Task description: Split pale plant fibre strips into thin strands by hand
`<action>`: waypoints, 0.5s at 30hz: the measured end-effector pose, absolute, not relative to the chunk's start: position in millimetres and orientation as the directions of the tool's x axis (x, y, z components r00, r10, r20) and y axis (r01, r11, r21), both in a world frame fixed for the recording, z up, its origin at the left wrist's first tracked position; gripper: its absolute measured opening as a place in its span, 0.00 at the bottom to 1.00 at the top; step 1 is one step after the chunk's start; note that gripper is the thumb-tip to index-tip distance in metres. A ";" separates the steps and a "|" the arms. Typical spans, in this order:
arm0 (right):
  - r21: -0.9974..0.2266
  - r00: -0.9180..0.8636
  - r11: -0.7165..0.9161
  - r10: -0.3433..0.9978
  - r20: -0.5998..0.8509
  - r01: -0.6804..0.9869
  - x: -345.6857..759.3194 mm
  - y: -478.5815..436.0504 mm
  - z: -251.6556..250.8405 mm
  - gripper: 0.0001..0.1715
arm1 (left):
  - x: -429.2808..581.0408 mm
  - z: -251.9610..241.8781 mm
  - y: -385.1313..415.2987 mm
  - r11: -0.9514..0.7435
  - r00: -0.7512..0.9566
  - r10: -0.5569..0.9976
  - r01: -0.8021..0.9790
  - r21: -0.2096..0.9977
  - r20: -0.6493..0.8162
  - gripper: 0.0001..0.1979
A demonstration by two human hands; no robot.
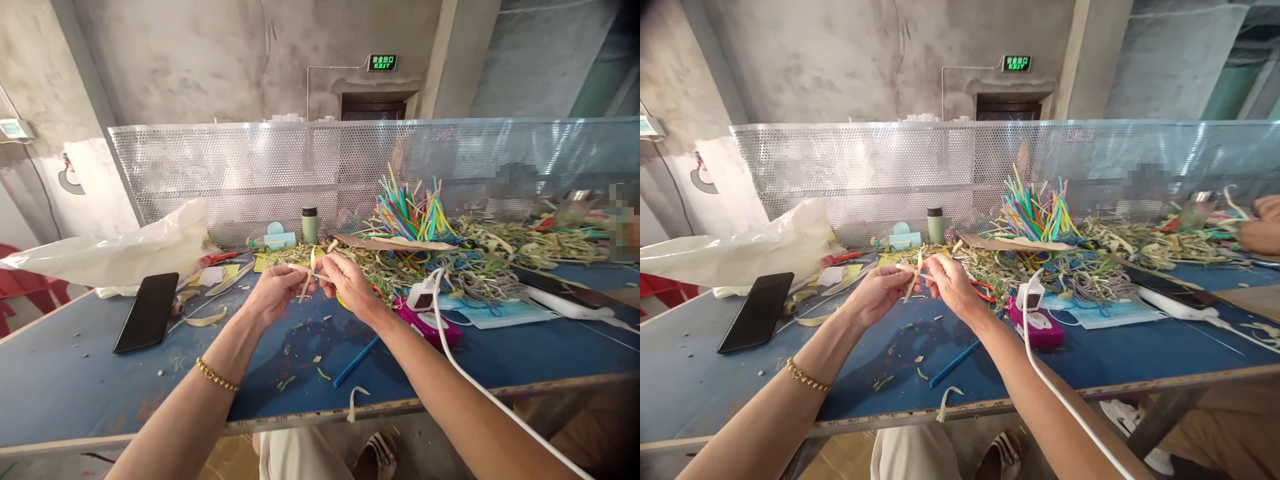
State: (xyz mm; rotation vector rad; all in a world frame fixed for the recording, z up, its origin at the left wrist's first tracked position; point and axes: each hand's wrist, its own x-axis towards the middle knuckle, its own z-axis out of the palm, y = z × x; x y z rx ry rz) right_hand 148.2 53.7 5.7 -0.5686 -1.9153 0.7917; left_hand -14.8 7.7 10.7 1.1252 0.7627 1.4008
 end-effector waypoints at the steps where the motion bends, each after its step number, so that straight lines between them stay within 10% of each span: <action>1: -0.734 -0.440 0.676 0.677 0.589 0.057 148.2 54.2 5.2 0.19 | -14.8 11.3 7.6 -0.162 0.082 0.976 -0.356 0.920 0.203 0.05; 15: -0.776 -0.473 0.616 0.729 0.495 0.137 143.7 47.5 5.4 0.12 | -10.0 4.9 11.7 -0.290 0.003 0.953 -0.296 0.910 0.305 0.08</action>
